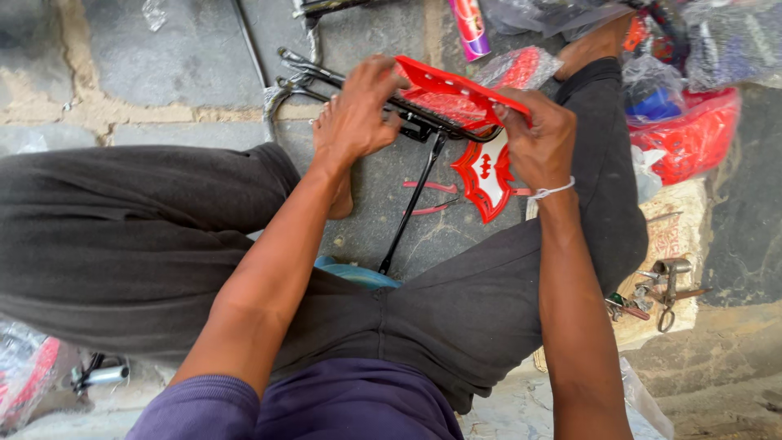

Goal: The person unboxes and assembles various bicycle components, including a red plastic decorative piece, a seat, and handlebars, using their hands and small hardware.

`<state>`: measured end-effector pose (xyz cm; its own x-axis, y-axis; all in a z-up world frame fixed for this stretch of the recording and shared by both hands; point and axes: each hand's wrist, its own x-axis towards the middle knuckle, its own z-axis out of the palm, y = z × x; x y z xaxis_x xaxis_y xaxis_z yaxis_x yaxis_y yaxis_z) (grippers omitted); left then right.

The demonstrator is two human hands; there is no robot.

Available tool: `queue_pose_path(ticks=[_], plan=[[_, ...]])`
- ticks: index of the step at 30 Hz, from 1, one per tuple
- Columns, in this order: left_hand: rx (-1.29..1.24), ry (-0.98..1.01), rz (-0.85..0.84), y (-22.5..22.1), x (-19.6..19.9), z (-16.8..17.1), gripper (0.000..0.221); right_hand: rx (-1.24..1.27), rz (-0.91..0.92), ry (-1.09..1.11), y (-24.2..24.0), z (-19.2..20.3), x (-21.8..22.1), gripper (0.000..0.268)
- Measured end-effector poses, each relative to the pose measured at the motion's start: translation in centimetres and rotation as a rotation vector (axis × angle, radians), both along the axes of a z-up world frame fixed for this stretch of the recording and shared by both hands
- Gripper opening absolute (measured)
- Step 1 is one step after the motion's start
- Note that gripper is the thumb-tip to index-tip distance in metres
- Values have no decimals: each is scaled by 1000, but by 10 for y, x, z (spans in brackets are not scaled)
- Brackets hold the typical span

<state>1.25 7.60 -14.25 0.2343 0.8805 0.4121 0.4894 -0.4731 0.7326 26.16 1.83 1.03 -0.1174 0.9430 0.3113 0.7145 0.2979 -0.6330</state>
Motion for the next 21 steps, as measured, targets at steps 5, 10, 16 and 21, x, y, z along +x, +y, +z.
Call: queue_pose_path(ticks=[5, 10, 16, 21], plan=[[12, 63, -21, 2, 3, -10, 24, -33, 17, 20, -5, 1, 6, 12], [-17, 31, -17, 12, 7, -13, 18, -64, 6, 64, -3, 2, 7, 13], [-68, 19, 15, 17, 8, 0, 11, -64, 38, 39, -2, 3, 4, 14], [-61, 36, 32, 17, 10, 3, 11, -35, 27, -91, 0, 6, -9, 16]])
